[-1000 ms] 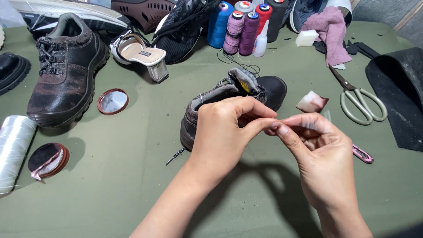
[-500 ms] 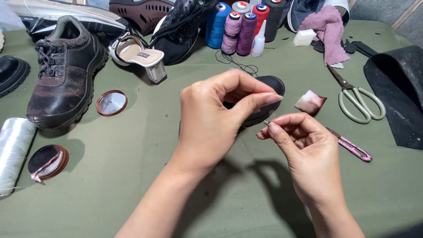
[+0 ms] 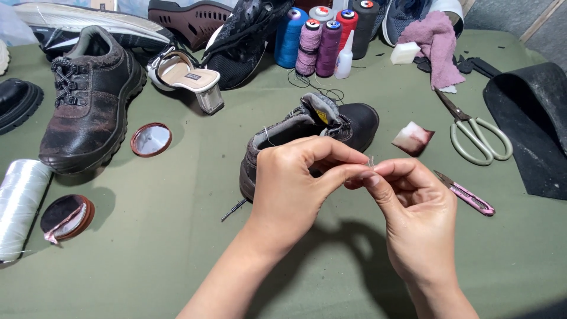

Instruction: Hand-sewing the sole of a leather boot using an awl and thread on a workbench.

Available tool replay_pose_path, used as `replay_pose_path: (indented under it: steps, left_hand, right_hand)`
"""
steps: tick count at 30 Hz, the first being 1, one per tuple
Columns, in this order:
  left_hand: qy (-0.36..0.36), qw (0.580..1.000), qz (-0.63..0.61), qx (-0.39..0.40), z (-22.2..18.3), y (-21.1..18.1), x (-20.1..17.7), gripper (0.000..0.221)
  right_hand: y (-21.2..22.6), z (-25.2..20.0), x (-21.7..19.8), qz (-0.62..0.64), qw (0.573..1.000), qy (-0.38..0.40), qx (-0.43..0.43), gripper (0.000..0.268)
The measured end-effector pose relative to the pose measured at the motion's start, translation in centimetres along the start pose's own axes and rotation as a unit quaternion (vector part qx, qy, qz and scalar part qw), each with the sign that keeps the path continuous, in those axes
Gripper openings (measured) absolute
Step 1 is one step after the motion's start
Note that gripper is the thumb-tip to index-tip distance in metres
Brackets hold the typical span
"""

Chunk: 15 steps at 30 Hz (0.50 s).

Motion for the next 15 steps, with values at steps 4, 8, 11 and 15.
replay_pose_path:
  steps: [4, 8, 11, 15]
  left_hand:
    - [-0.013, 1.000, 0.021, 0.009, 0.17, 0.08, -0.10, 0.005]
    - [-0.010, 1.000, 0.002, 0.000, 0.29, -0.23, -0.11, 0.003]
    - [-0.007, 1.000, -0.003, 0.006, 0.38, -0.20, -0.21, 0.003]
    - [0.004, 1.000, 0.003, 0.020, 0.53, -0.24, -0.34, 0.002]
  right_hand:
    - [-0.02, 0.01, -0.02, -0.002, 1.000, -0.004, 0.005, 0.010]
    - [0.13, -0.06, 0.10, 0.010, 1.000, 0.003, -0.002, 0.009]
    - [0.24, -0.02, 0.28, 0.013, 1.000, 0.010, -0.004, 0.009]
    - [0.37, 0.01, 0.47, 0.016, 1.000, 0.014, -0.003, 0.009]
Point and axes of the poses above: each hand's wrist, its own z-axis towards the middle knuckle, its own x-axis out of the palm, y = z × x, the point moved 2 cm from there along z, towards the middle knuckle, and after that the axes turned 2 degrees about y, right-handed, at the moved point
